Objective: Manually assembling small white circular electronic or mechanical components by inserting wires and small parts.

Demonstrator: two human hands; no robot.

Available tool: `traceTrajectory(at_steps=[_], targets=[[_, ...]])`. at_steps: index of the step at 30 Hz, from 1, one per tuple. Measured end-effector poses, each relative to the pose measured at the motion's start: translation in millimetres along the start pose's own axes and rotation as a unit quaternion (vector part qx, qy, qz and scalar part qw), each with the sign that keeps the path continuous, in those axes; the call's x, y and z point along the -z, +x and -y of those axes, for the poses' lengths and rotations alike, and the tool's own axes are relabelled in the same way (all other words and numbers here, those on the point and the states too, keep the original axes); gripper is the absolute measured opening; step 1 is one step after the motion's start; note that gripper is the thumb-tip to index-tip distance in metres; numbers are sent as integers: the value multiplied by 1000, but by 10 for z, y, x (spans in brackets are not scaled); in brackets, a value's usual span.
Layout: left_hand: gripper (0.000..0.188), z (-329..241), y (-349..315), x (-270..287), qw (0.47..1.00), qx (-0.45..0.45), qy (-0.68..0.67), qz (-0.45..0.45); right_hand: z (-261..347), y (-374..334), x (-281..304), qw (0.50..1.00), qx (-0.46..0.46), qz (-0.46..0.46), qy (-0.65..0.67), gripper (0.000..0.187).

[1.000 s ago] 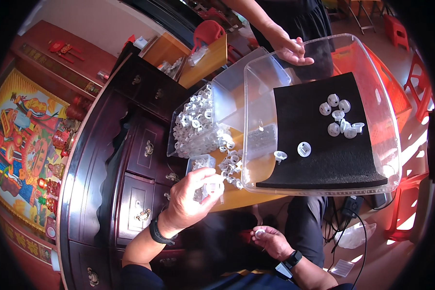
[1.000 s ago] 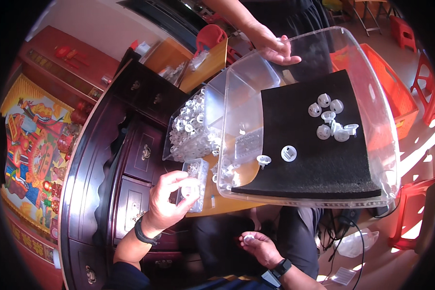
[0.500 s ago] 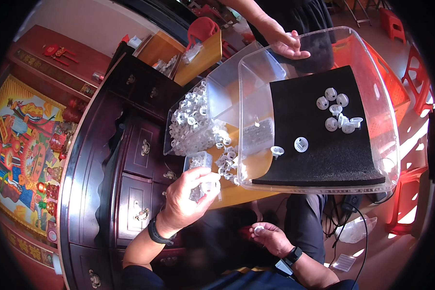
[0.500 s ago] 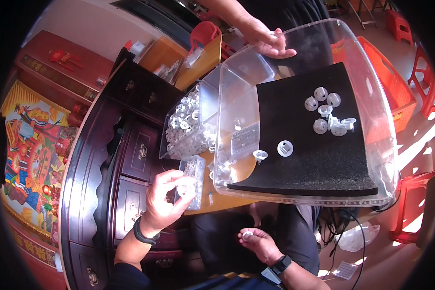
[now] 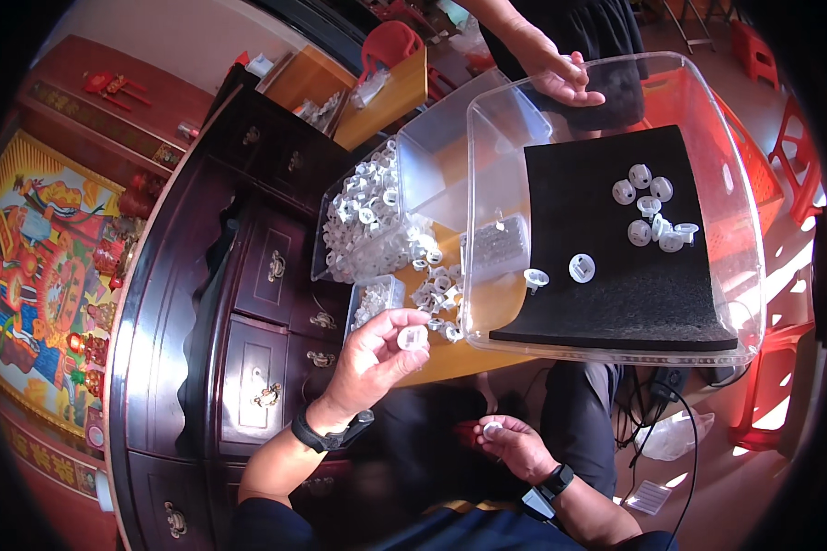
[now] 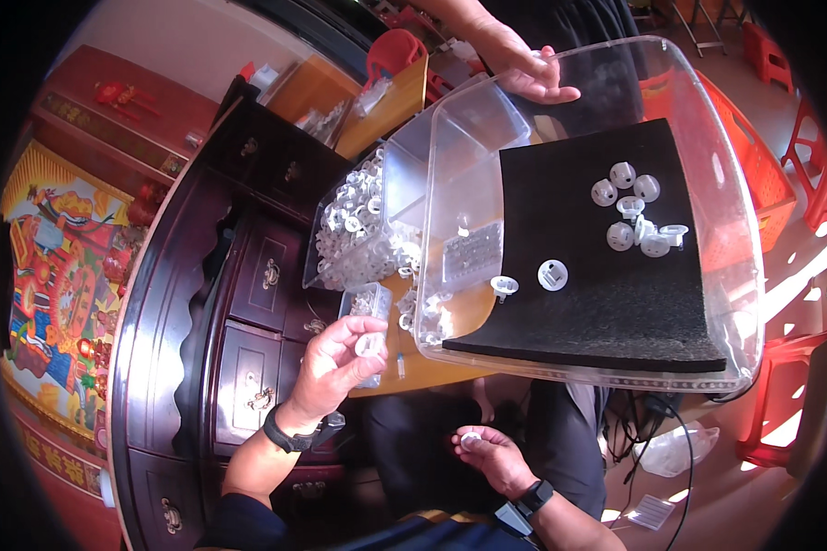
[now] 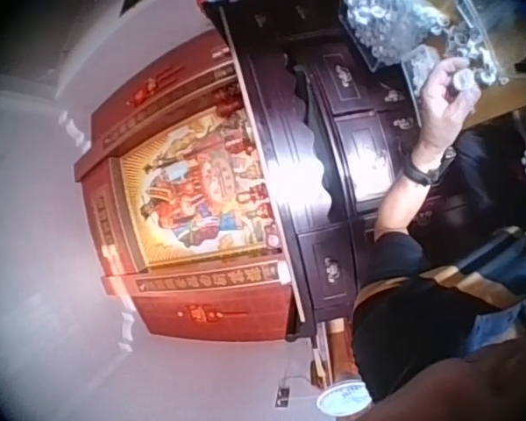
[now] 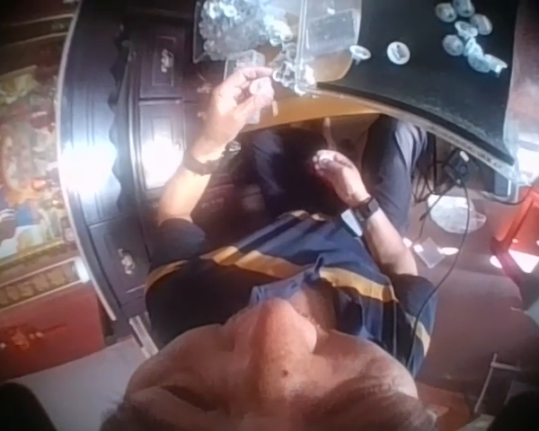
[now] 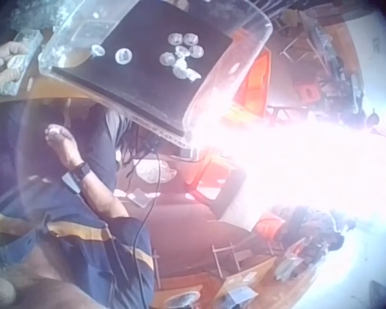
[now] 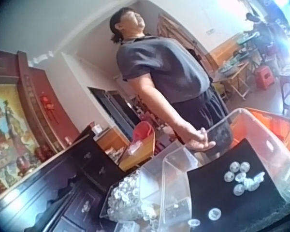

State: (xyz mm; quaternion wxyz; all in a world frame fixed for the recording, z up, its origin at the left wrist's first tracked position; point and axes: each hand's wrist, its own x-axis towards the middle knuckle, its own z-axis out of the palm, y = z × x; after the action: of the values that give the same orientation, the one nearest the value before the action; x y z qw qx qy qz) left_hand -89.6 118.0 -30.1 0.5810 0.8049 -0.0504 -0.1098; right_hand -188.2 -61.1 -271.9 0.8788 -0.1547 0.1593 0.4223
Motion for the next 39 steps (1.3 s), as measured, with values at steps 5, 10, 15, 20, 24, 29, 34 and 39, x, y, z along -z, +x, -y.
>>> traceTrajectory(at_steps=[5,10,15,20,24,29,34,39], targets=[[39,-21,-9,-82,966,-106,235,-31,-28,17,33,1000,3,8,-9,20],[38,-81,56,-104,886,-250,386,-56,-23,32,23,1000,3,13,-13,20],[41,-92,74,-88,863,-283,413,-60,-41,47,43,1000,5,14,-12,20],[44,-110,64,-80,860,-282,420,-64,-24,31,10,1000,4,11,-11,19],[37,-141,62,-84,842,-306,439,-63,-23,20,-1,1000,6,14,-8,19],[35,-136,66,-86,837,-314,443,-65,-56,42,20,1000,7,8,8,21],[35,-119,66,-86,834,-314,449,-64,-56,43,33,1000,8,12,10,20],[36,-72,71,-72,839,-324,431,-76,-42,36,35,1000,5,10,-3,19]])
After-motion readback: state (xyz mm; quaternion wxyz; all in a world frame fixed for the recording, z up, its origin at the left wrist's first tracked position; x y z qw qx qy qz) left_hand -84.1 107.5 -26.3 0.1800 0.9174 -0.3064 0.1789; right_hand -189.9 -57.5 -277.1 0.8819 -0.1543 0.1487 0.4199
